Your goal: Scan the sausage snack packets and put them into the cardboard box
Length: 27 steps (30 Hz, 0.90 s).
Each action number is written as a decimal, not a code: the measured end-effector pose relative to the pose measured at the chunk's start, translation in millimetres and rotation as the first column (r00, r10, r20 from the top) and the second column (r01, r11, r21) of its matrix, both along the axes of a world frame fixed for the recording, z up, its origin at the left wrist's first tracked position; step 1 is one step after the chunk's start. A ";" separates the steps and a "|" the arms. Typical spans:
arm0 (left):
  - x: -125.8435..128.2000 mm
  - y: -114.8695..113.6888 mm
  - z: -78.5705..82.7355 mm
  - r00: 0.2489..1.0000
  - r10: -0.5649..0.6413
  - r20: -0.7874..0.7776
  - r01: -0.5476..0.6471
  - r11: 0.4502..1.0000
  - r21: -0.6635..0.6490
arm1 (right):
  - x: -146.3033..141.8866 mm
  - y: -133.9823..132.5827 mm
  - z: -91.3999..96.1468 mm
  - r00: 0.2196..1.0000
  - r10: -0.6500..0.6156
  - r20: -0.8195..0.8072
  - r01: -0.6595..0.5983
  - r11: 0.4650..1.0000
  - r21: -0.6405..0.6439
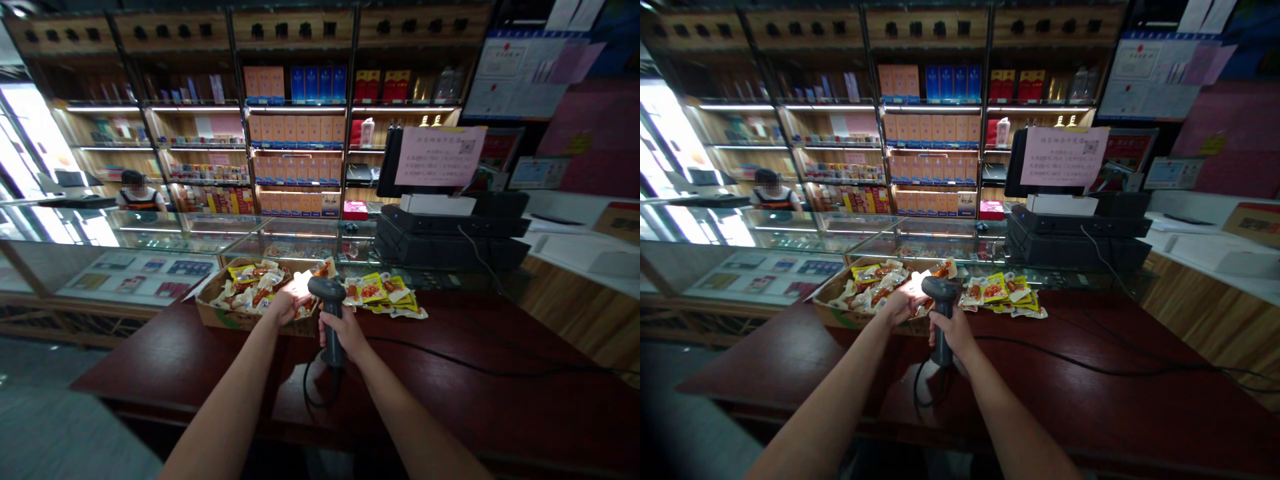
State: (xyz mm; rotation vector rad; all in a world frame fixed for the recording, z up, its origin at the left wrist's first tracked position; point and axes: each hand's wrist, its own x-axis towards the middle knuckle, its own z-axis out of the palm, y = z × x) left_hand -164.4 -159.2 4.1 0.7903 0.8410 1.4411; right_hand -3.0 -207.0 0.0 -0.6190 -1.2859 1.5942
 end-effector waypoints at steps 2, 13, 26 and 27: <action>-0.6 0.1 0.3 1.000 -0.004 0.004 0.004 1.000 0.002 | 2.6 0.2 -1.1 1.000 -0.006 -0.012 0.006 1.000 -0.005; 28.9 10.7 14.8 0.986 0.091 0.137 -0.088 0.996 -0.032 | 93.4 14.7 -24.6 0.945 -0.319 -0.067 0.318 0.948 -0.022; 164.7 75.8 -36.3 0.965 0.145 0.220 -0.055 0.928 -0.368 | 121.1 19.5 -55.1 0.909 -0.403 -0.110 0.407 0.914 0.013; 165.3 79.8 -38.7 0.971 0.089 0.223 -0.003 0.934 -0.358 | 121.2 19.5 -54.8 0.910 -0.400 -0.113 0.404 0.915 0.015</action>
